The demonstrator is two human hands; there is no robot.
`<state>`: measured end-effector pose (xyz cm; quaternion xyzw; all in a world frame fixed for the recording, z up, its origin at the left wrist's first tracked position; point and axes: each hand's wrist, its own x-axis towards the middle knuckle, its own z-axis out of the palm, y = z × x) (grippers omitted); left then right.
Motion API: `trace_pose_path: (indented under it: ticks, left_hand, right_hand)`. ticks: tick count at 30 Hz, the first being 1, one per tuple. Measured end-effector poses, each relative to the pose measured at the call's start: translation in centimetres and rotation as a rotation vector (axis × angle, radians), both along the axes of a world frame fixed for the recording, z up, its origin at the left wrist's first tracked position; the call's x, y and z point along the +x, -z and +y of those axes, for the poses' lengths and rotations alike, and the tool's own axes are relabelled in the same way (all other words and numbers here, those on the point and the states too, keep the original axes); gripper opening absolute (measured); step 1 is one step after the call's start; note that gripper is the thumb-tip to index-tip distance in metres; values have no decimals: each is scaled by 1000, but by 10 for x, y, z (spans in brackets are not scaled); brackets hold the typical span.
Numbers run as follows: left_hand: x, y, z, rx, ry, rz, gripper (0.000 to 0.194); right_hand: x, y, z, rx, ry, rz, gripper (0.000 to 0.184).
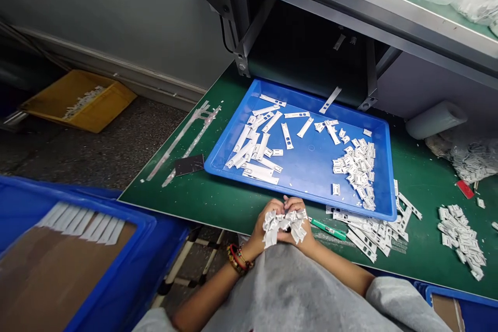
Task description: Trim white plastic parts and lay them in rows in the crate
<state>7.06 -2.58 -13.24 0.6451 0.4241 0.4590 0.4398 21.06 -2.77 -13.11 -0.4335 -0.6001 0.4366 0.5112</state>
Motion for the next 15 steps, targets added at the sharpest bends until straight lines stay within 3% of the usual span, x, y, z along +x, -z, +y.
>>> trace_pose_path:
  ticks: [4, 7, 9, 12, 15]
  left_hand:
    - [-2, 33, -4, 30, 99, 59, 53]
    - [-15, 45, -3, 61, 227, 159, 74]
    - [-20, 42, -2, 59, 310, 235, 77]
    - [-16, 23, -1, 55, 363, 302, 73]
    - [-5, 5, -2, 28, 297, 275, 58]
  right_hand:
    - [5, -3, 6, 37, -147, -1, 68]
    - [9, -2, 5, 36, -257, -17, 73]
    - [9, 2, 2, 10, -228, 4, 67]
    - [6, 12, 0, 1, -126, 14, 56]
    - [9, 14, 3, 94, -147, -60, 81]
